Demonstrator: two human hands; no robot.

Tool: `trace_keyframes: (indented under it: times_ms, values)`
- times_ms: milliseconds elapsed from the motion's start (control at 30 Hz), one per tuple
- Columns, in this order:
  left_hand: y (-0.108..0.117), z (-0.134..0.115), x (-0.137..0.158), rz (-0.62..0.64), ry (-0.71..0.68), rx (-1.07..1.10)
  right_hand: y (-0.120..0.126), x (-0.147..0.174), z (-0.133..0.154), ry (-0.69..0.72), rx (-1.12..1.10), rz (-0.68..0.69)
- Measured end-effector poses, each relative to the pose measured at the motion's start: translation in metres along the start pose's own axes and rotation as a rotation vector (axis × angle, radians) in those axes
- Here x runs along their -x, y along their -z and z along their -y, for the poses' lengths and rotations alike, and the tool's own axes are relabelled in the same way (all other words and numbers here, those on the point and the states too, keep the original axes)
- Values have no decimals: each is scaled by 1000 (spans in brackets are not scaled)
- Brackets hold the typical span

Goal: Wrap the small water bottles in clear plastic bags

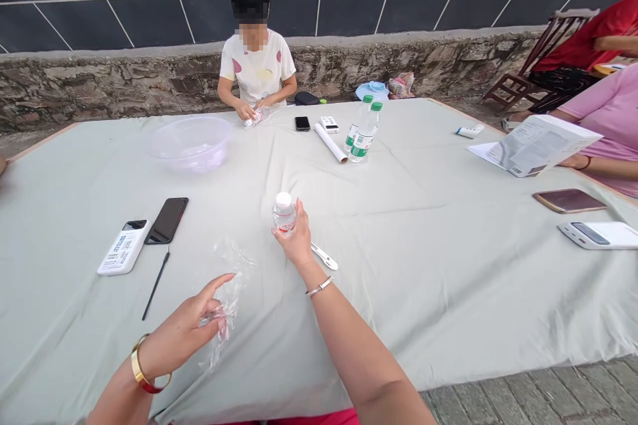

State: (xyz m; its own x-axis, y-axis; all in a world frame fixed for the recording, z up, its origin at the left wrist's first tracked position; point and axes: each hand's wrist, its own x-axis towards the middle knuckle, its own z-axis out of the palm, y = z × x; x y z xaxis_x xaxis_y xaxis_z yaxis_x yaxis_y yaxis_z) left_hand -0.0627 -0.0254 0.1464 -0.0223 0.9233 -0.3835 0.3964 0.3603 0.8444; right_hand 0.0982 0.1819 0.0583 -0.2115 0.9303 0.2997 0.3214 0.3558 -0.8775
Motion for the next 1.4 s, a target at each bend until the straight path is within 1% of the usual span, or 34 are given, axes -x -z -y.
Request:
trace_keyframes:
  times_ms: [67,100,133,167,200,233,267,300,333,400,433,500,567,600,633,667,700,733,767,800,833,867,900,933,967,1067,1100,1133,1167,1233,1267,1300,1400]
  values:
    - [-2,-8,1,31,-30,54,11,15,14,20,-12,-43]
    - [-3,-12,2,74,-41,96,16,24,25,33,-49,-44]
    - [-3,-16,2,129,-50,144,20,35,36,44,-112,-8]
    - [-3,-20,2,181,-56,197,22,46,49,52,-209,112]
    - [-2,-23,2,215,-62,256,22,56,61,57,-331,300]
    - [-1,-25,2,220,-73,318,21,64,71,50,-449,492]
    - [2,-26,1,179,-86,377,17,70,79,37,-551,674]
    - [6,-26,-1,91,-100,428,13,74,84,17,-628,826]
    - [9,-26,-3,-37,-110,465,9,76,86,-7,-671,938]
    - [17,-22,-9,-337,-102,489,1,78,83,-67,-647,1089]
    - [19,-19,-13,-478,-81,483,-2,78,80,-99,-589,1124]
    - [20,-13,-22,-711,-32,412,-5,80,74,-129,-397,1113]
    - [17,-6,-30,-887,-26,210,-4,83,74,-64,-139,1027]
    - [15,-3,-34,-944,-41,70,-2,83,76,-2,-9,975]
    - [13,0,-37,-964,-63,-67,0,83,79,65,96,934]
    - [12,3,-38,-925,-91,-171,3,81,83,121,156,904]
    - [11,6,-39,-830,-121,-224,5,79,86,150,164,872]
    - [10,8,-39,-693,-151,-221,7,75,89,144,132,830]
    - [8,9,-37,-546,-174,-171,8,72,91,108,80,773]
    - [6,9,-36,-425,-184,-90,8,69,92,56,27,700]
    - [4,8,-35,-355,-178,10,7,66,93,0,-10,618]
    - [0,6,-34,-341,-158,119,4,65,94,-43,-25,540]
    - [-4,3,-34,-370,-130,230,1,65,95,-59,-28,487]
    - [-8,-1,-36,-423,-102,334,-1,66,96,-49,-28,469]
    - [-11,-4,-39,-477,-77,430,-3,68,97,-20,-34,484]
    - [-11,-8,-49,-601,-24,648,2,67,94,91,-97,638]
    - [-8,-7,-52,-644,-3,696,8,63,89,97,-114,647]
    - [-4,-4,-55,-686,19,733,15,56,81,74,-106,596]
    - [2,-1,-58,-721,38,758,22,47,72,26,-65,491]
    - [12,7,-61,-769,72,772,34,26,48,-106,90,225]
    - [17,10,-63,-775,88,762,38,16,35,-158,160,161]
    - [20,12,-65,-775,100,742,39,7,24,-197,209,151]
    - [26,13,-72,-785,111,612,29,-10,1,-248,271,278]
